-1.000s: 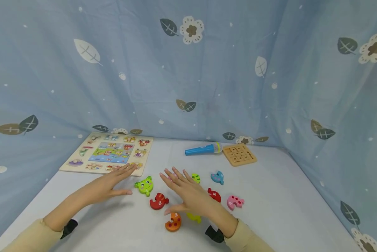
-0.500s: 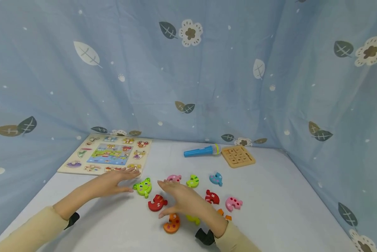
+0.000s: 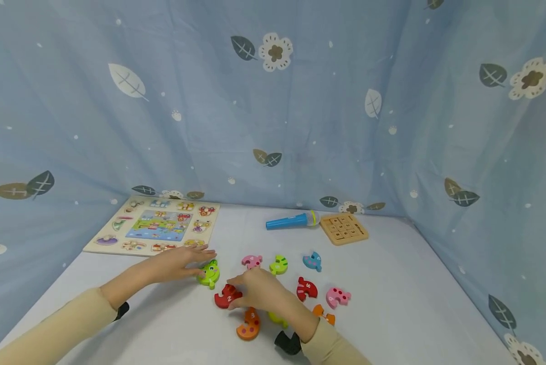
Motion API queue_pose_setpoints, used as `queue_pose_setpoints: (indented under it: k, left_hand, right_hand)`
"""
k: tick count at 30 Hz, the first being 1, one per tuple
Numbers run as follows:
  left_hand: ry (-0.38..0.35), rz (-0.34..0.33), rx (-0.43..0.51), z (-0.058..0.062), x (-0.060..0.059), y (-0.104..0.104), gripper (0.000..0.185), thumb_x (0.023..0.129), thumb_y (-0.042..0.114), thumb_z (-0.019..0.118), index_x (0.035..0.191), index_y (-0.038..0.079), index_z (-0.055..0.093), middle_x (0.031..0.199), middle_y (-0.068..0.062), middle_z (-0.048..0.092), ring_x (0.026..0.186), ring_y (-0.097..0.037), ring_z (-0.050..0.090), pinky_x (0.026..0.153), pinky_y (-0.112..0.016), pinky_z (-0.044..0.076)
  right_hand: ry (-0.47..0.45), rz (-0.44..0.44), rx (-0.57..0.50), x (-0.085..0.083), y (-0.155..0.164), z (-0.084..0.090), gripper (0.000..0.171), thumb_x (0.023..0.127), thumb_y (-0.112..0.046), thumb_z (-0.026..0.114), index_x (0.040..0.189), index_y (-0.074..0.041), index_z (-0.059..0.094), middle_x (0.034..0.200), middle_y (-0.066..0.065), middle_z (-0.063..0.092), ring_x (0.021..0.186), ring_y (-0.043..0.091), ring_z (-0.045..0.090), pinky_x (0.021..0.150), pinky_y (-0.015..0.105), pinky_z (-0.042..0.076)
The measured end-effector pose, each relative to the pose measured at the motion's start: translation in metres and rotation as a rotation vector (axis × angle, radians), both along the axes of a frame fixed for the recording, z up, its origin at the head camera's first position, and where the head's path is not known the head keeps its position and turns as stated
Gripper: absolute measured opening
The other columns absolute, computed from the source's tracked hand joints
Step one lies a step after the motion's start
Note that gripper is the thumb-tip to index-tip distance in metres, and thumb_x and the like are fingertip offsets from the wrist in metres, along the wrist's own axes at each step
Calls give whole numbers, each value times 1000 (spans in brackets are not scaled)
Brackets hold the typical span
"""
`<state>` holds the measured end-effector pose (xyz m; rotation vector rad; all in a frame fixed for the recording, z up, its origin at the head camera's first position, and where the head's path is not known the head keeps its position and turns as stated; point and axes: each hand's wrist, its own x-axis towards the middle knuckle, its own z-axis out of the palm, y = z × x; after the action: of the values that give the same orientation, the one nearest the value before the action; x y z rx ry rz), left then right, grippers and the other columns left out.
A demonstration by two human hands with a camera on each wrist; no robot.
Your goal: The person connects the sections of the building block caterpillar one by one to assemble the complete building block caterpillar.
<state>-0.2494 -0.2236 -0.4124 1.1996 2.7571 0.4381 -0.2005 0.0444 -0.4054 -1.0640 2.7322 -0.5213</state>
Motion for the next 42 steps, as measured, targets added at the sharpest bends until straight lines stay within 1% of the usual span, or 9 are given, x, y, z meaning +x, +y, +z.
queue_pose_setpoints:
  k: [3,6,11,18,23,28,36,38,42]
  left_hand:
    - [-31,-1,-11,5,0,4,61,89,36,68,140,6,51,143,-14,48,135,-40,36,104,-58,35]
    - [-73,3,-22,10,0,6,65,86,34,72,141,7,49,146,-15,45,136,-39,35,106,-58,34]
    - [-104,-14,-31,13,-2,8,64,84,30,75,139,5,52,143,-11,49,135,-37,37,106,-57,34]
    - [-136,-18,-29,10,-8,8,65,83,30,76,138,4,53,142,-10,50,135,-35,38,107,-56,33]
    - [-170,-35,8,7,-10,6,62,83,28,76,136,3,55,139,-12,53,131,-33,44,103,-52,40]
    - [-162,-50,34,3,-12,3,61,81,29,77,133,5,58,134,-11,57,126,-30,51,99,-49,46]
    - [-149,-11,59,-3,-15,2,62,77,38,79,130,9,63,129,-9,61,122,-30,55,95,-47,48]
    - [-148,1,65,-3,-16,2,63,76,39,79,129,10,63,128,-10,61,121,-31,55,95,-47,48]
    - [-139,15,74,-3,-14,2,63,75,41,79,128,11,64,127,-10,62,119,-31,56,93,-46,50]
  right_hand:
    - [-15,8,14,-1,0,1,50,77,-37,80,122,-17,69,112,-5,70,79,2,61,56,13,42]
    - [-21,9,29,-4,-1,3,49,77,-36,80,122,-17,70,112,-5,70,79,-1,60,56,12,43]
    - [-50,0,41,-5,-3,3,49,77,-34,81,121,-18,70,112,-5,70,76,-3,56,54,14,43]
    - [-63,-2,36,-7,-6,2,49,76,-33,82,121,-17,70,110,-8,71,71,1,49,52,14,41]
    - [-86,-4,18,-8,-7,1,48,76,-30,82,121,-17,70,106,-10,70,70,2,49,51,15,40]
    - [-79,-1,7,-8,-8,-3,48,76,-29,83,121,-18,70,91,-12,68,66,2,46,50,15,38]
    - [-60,5,17,-8,-8,-5,47,76,-29,83,120,-19,71,73,-12,61,61,3,43,48,15,35]
    - [-46,19,19,-9,-7,-4,47,76,-29,83,120,-19,71,76,-13,64,61,3,44,49,15,35]
    - [-37,26,6,-9,-7,-1,48,76,-30,82,121,-19,70,99,-10,72,66,2,47,51,14,36]
